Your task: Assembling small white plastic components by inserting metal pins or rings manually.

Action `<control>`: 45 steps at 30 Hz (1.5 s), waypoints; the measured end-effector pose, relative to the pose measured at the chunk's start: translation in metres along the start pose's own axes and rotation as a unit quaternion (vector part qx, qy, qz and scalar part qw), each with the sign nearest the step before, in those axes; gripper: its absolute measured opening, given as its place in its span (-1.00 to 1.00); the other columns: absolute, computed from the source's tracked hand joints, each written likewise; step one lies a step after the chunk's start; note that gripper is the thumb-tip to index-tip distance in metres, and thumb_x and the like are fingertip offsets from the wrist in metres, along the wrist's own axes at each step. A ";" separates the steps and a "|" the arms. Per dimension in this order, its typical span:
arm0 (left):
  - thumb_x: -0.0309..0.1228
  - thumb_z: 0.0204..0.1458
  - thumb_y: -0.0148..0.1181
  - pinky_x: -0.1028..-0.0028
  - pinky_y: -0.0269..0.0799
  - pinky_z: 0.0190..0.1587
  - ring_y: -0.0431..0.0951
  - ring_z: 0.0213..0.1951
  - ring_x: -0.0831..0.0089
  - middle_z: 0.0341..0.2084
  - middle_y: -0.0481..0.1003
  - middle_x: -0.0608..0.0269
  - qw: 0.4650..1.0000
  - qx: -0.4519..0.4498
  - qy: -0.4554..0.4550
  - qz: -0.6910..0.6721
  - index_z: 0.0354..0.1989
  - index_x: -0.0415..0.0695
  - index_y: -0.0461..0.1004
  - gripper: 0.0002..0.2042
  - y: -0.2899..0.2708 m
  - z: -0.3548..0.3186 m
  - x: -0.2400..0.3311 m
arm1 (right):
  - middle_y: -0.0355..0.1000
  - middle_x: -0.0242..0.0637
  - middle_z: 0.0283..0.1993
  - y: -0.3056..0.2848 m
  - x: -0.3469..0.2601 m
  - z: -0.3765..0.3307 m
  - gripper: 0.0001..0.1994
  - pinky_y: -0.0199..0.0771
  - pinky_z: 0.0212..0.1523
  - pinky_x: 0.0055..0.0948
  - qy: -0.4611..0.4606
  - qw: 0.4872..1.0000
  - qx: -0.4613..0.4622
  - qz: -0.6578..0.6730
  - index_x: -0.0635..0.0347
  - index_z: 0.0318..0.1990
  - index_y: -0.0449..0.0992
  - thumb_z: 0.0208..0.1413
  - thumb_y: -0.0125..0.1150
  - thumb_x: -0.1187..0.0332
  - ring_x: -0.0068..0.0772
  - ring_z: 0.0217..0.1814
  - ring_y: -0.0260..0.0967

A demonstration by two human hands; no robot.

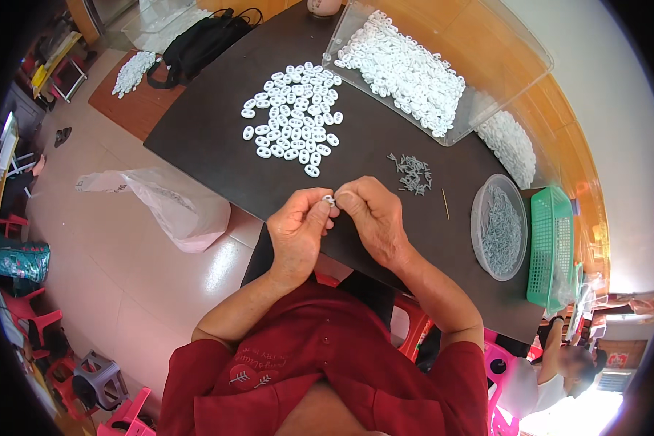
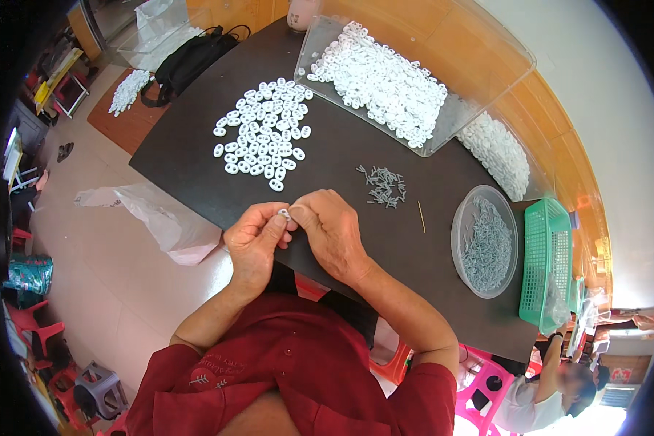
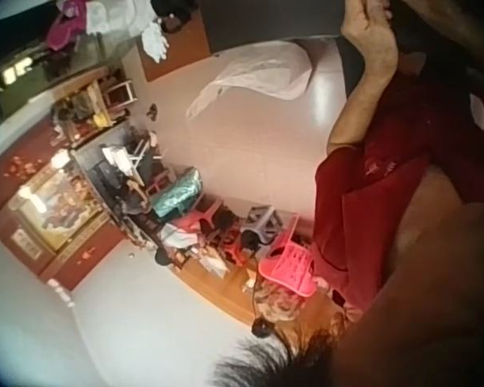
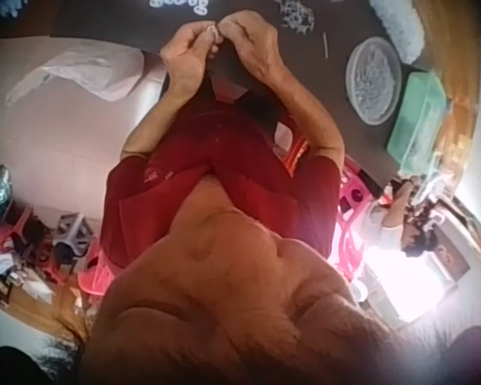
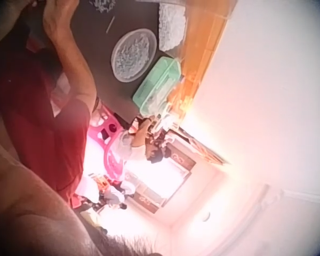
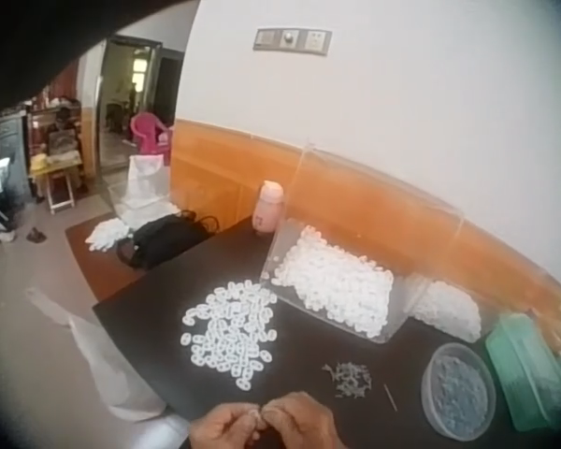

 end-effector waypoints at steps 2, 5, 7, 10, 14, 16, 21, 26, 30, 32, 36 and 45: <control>-0.54 0.10 0.05 0.66 0.35 -0.44 0.41 -0.51 0.64 -0.46 0.50 0.23 1.000 0.011 -0.008 0.000 -0.22 -0.30 0.45 -0.87 -0.011 0.001 0.004 | 0.37 -0.27 -0.45 -0.005 0.004 0.007 -0.94 0.32 -0.32 -0.49 0.010 0.999 0.032 -0.008 0.28 -0.41 0.46 0.05 0.06 0.52 -0.42 -0.38 0.32; -0.51 0.10 0.06 0.69 0.35 -0.45 0.42 -0.50 0.67 -0.45 0.51 0.25 0.999 0.024 -0.014 -0.030 -0.18 -0.28 0.45 -0.84 -0.025 0.004 0.006 | 0.38 -0.24 -0.45 0.005 -0.005 0.025 -0.96 0.33 -0.34 -0.41 -0.063 0.990 0.041 -0.116 0.24 -0.42 0.48 -0.01 0.11 0.50 -0.31 -0.37 0.32; -0.51 0.10 0.06 0.69 0.35 -0.45 0.42 -0.50 0.67 -0.45 0.51 0.24 0.999 0.027 -0.006 -0.037 -0.18 -0.28 0.45 -0.84 -0.031 0.006 0.008 | 0.36 -0.22 -0.47 0.019 -0.014 0.029 -0.96 0.30 -0.40 -0.31 -0.129 0.967 0.056 -0.212 0.20 -0.43 0.50 -0.10 0.18 0.48 -0.18 -0.38 0.28; -0.50 0.10 0.07 0.68 0.35 -0.46 0.43 -0.51 0.65 -0.45 0.52 0.23 0.998 0.034 -0.002 -0.045 -0.19 -0.29 0.44 -0.84 -0.036 0.007 0.010 | 0.32 -0.24 -0.51 0.030 -0.007 0.031 -0.96 0.27 -0.43 -0.29 -0.125 0.954 0.069 -0.264 0.20 -0.47 0.49 -0.13 0.21 0.48 -0.19 -0.42 0.25; -0.49 0.10 0.07 0.68 0.35 -0.46 0.43 -0.51 0.65 -0.45 0.52 0.22 0.999 0.031 -0.003 -0.044 -0.19 -0.30 0.44 -0.84 -0.038 0.007 0.012 | 0.29 -0.24 -0.52 0.034 -0.009 0.032 -0.92 0.25 -0.46 -0.28 -0.139 0.948 0.071 -0.278 0.20 -0.50 0.47 -0.17 0.26 0.49 -0.19 -0.44 0.24; -0.49 0.10 0.08 0.68 0.34 -0.47 0.43 -0.51 0.65 -0.45 0.52 0.22 0.998 0.028 -0.009 -0.052 -0.20 -0.30 0.44 -0.84 -0.036 0.008 0.012 | 0.30 -0.23 -0.53 0.033 -0.005 0.034 -0.90 0.24 -0.48 -0.25 -0.123 0.963 0.060 -0.233 0.21 -0.49 0.44 -0.20 0.26 0.53 -0.17 -0.46 0.23; -0.49 0.08 0.10 0.63 0.35 -0.48 0.45 -0.53 0.58 -0.48 0.52 0.16 0.998 0.028 -0.018 -0.052 -0.23 -0.31 0.44 -0.85 -0.032 0.009 0.011 | 0.32 -0.33 -0.53 0.021 0.013 0.027 -0.86 0.28 -0.45 -0.45 -0.009 0.988 0.023 -0.155 0.25 -0.43 0.42 -0.15 0.28 0.53 -0.41 -0.49 0.29; -0.49 0.08 0.10 0.65 0.36 -0.49 0.44 -0.54 0.61 -0.49 0.52 0.16 0.996 -0.007 -0.043 -0.076 -0.23 -0.32 0.45 -0.85 -0.016 0.009 0.002 | 0.40 -0.46 -0.44 0.002 0.044 0.008 -0.88 0.30 -0.40 -0.65 0.183 0.975 -0.006 0.127 0.26 -0.40 0.45 -0.08 0.29 0.51 -0.72 -0.45 0.30; -0.50 0.07 0.11 0.65 0.36 -0.50 0.44 -0.53 0.61 -0.49 0.51 0.16 0.996 -0.018 -0.046 -0.078 -0.22 -0.32 0.45 -0.84 -0.005 0.008 0.004 | 0.45 -0.43 -0.42 -0.007 0.042 0.000 -0.88 0.28 -0.42 -0.68 0.217 0.938 0.000 0.272 0.28 -0.32 0.51 -0.05 0.26 0.52 -0.72 -0.43 0.30; -0.50 0.07 0.10 0.65 0.36 -0.51 0.45 -0.53 0.61 -0.49 0.52 0.16 0.997 -0.030 -0.046 -0.058 -0.20 -0.32 0.45 -0.83 0.001 0.007 0.005 | 0.45 -0.41 -0.43 -0.009 0.045 -0.004 -0.86 0.27 -0.42 -0.69 0.230 0.928 -0.015 0.293 0.30 -0.29 0.52 -0.04 0.25 0.51 -0.71 -0.43 0.31; -0.50 0.09 0.08 0.71 0.32 -0.50 0.43 -0.51 0.68 -0.48 0.51 0.24 0.994 -0.056 -0.055 -0.069 -0.18 -0.29 0.44 -0.84 0.014 0.003 0.003 | 0.47 -0.38 -0.43 -0.013 0.047 -0.008 -0.85 0.26 -0.43 -0.69 0.228 0.920 -0.008 0.318 0.30 -0.27 0.52 -0.04 0.25 0.50 -0.69 -0.44 0.32; -0.53 0.09 0.06 0.73 0.30 -0.50 0.41 -0.51 0.70 -0.49 0.50 0.29 0.996 -0.035 -0.067 -0.039 -0.20 -0.27 0.44 -0.86 0.019 -0.002 -0.001 | 0.47 -0.38 -0.43 -0.017 0.043 -0.016 -0.85 0.24 -0.45 -0.71 0.219 0.925 0.047 0.307 0.29 -0.27 0.52 -0.03 0.24 0.49 -0.71 -0.44 0.32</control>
Point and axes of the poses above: each hand's wrist, its own z-axis towards the middle knuckle, its own y-axis out of the palm, x = y × z, the point moved 10 cm from there along z, towards the middle knuckle
